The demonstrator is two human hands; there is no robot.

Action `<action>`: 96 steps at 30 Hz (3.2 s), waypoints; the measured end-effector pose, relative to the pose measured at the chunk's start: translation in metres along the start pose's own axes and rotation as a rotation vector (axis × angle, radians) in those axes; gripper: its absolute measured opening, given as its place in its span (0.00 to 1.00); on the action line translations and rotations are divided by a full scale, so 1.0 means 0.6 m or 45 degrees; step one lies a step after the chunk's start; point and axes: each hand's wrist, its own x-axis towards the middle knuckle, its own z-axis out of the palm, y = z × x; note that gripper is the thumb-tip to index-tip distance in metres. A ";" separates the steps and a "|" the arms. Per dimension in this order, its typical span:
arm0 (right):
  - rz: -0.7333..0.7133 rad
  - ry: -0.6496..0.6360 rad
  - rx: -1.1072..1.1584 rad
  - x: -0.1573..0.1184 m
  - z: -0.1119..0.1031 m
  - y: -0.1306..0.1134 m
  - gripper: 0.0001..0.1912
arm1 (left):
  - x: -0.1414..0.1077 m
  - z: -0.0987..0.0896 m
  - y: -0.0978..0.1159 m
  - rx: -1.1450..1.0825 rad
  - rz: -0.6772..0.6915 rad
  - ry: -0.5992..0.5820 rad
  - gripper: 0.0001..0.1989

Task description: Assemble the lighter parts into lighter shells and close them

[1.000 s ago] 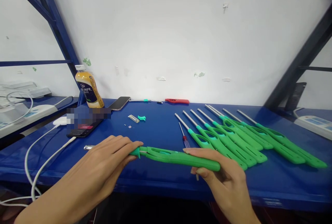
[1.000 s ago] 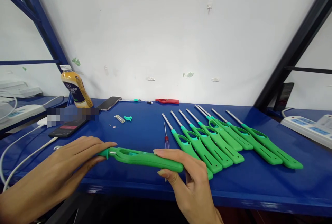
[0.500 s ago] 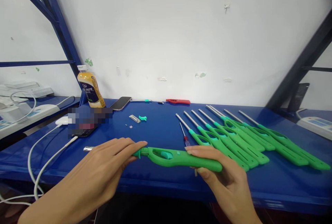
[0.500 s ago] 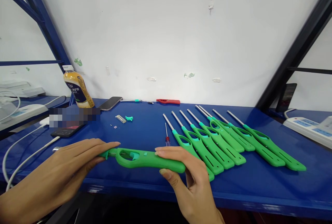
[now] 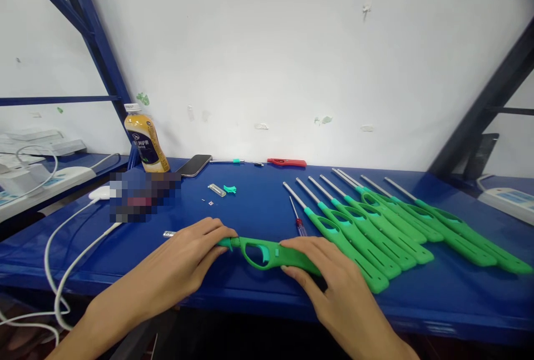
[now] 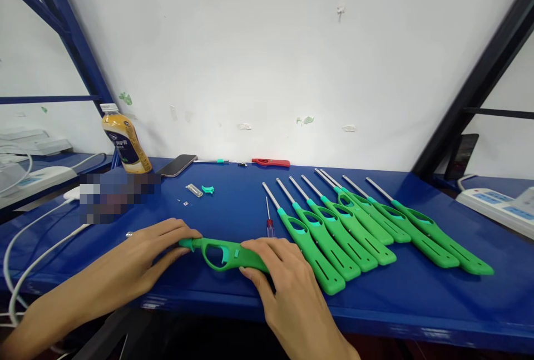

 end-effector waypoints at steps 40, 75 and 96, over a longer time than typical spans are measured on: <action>0.018 -0.139 -0.040 0.066 0.053 -0.057 0.10 | 0.010 -0.004 0.023 -0.348 -0.054 0.085 0.08; 0.046 -0.049 -0.038 0.065 0.047 -0.051 0.13 | 0.022 -0.003 0.022 -0.420 0.016 -0.050 0.15; 0.052 -0.077 -0.015 0.063 0.050 -0.047 0.12 | 0.027 -0.008 0.017 -0.456 0.103 -0.171 0.11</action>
